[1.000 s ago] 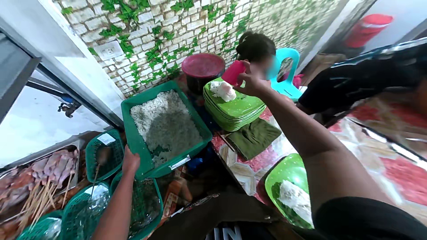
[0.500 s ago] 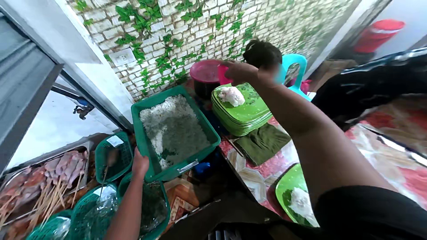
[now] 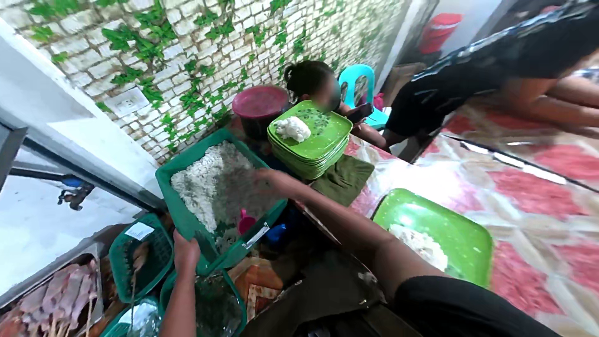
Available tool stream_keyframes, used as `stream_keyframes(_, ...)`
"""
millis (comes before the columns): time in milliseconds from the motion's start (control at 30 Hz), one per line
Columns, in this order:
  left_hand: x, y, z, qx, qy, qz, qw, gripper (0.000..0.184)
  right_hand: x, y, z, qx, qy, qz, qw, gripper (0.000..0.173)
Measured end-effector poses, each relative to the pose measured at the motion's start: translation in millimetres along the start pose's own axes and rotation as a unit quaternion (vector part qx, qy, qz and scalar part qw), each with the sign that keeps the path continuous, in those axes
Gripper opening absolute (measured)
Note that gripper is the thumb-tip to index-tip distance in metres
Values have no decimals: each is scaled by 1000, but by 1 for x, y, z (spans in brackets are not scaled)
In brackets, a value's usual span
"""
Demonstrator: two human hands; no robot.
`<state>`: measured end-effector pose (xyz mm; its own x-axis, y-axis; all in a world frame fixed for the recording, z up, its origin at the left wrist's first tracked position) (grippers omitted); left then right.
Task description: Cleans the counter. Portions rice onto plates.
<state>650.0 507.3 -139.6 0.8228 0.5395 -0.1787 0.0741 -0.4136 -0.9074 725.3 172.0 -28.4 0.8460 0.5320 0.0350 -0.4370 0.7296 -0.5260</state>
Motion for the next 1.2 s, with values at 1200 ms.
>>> stream_keyframes(1200, -263, 110, -223, 2, 467, 161, 870, 53, -484, -199, -233, 387, 286, -543, 688, 31)
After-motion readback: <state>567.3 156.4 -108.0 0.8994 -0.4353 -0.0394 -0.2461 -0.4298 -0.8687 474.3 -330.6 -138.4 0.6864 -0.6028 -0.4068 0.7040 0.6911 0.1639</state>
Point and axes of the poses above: each hand's wrist, its own x-axis towards the middle knuckle, its own y-axis out of the palm, z = x × y, the point moved 9 cm from there along x, towards the middle knuckle, and after that the axes turned 13 degrees about x, right-handed, at the moved point
